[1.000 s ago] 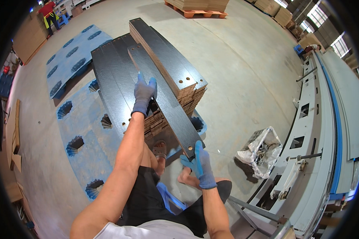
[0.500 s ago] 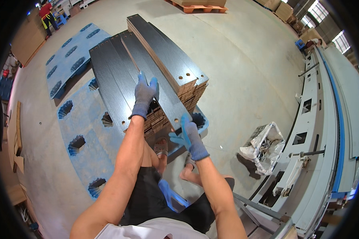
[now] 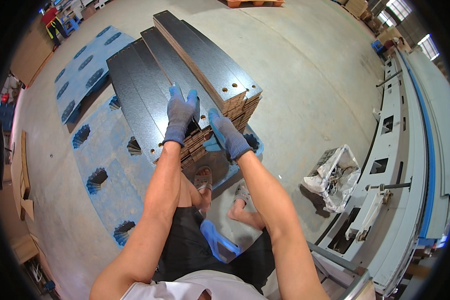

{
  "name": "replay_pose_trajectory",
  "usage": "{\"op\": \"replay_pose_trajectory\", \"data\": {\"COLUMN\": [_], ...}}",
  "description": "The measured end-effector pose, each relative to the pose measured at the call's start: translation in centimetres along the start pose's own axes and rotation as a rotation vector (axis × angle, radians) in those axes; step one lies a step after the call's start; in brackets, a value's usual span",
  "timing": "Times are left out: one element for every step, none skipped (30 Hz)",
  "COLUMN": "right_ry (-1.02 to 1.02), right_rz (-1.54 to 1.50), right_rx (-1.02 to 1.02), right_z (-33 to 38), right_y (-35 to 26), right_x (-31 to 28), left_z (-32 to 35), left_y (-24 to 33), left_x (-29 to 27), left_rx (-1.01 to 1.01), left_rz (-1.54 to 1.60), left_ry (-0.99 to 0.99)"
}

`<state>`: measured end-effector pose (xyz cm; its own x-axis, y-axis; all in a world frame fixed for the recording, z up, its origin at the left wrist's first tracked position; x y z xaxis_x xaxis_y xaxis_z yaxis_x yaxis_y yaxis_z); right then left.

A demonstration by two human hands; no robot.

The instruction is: The person stacks wooden panels from a work table onto a pallet by hand, removes their work gloves, and walks to a shelf to tear a piece of paper from a roll.

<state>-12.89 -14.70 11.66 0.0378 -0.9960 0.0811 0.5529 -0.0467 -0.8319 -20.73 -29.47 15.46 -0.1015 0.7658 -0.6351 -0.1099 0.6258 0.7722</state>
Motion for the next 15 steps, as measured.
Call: {"op": "replay_pose_trajectory", "data": {"right_ry": [0.025,0.024,0.037,0.053,0.033,0.038,0.052,0.067,0.068,0.075,0.081,0.079,0.056,0.032,0.018], "right_rz": [0.021,0.017,0.031,0.046,-0.041,-0.043,-0.030,-0.017,-0.019,-0.031,-0.043,-0.046,-0.033,-0.020,-0.058], "right_rx": [-0.035,-0.032,-0.043,-0.059,-0.041,-0.045,-0.023,-0.002,-0.002,0.025,0.051,0.052,0.044,0.036,0.031], "right_z": [-0.3,0.0,0.3,1.0,-0.3,-0.3,0.0,0.2,0.3,0.8,1.2,1.4,1.4,1.4,1.1], "right_y": [-0.5,-0.6,-0.8,-1.5,-0.8,-0.7,-0.6,-0.6,-0.8,-1.0,-1.2,-1.5,-1.9,-2.3,-2.1], "right_x": [0.7,1.0,1.0,1.3,1.1,0.9,0.9,0.9,0.8,1.1,1.5,1.9,2.0,2.1,2.0], "left_z": [0.1,0.1,0.2,0.2,0.1,0.0,0.1,0.2,0.2,0.2,0.0,-0.1,-0.2,-0.5,-0.6], "left_y": [-0.1,-0.2,-0.3,-0.3,-0.2,-0.1,0.0,0.1,0.2,0.0,-0.1,-0.4,-0.2,-0.2,-0.1], "left_x": [0.0,-0.1,0.0,0.1,0.1,0.1,0.0,0.0,0.0,0.1,-0.1,-0.3,-0.2,-0.4,-0.4], "left_rx": [-0.002,-0.009,-0.016,-0.011,0.019,0.049,0.050,0.036,0.024,0.023,0.028,0.033,0.041,0.018,-0.005], "left_rz": [-0.004,-0.017,-0.031,-0.031,-0.019,-0.007,-0.009,0.002,0.014,0.011,-0.002,-0.014,-0.010,0.041,0.092], "left_ry": [-0.002,-0.007,-0.013,-0.014,0.007,0.028,0.026,0.019,0.011,0.010,0.054,0.099,0.092,0.090,0.088]}}
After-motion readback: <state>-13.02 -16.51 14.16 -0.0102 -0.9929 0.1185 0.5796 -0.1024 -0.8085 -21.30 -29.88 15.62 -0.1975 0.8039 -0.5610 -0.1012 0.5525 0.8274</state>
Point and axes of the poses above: each hand's wrist, its own z-axis away from the middle knuckle, its own x-axis out of the palm, y = z × x, the point moved 4 cm from there along -z, towards the middle knuckle, and after that the axes turned 3 degrees about -x, right-handed, at the moved point
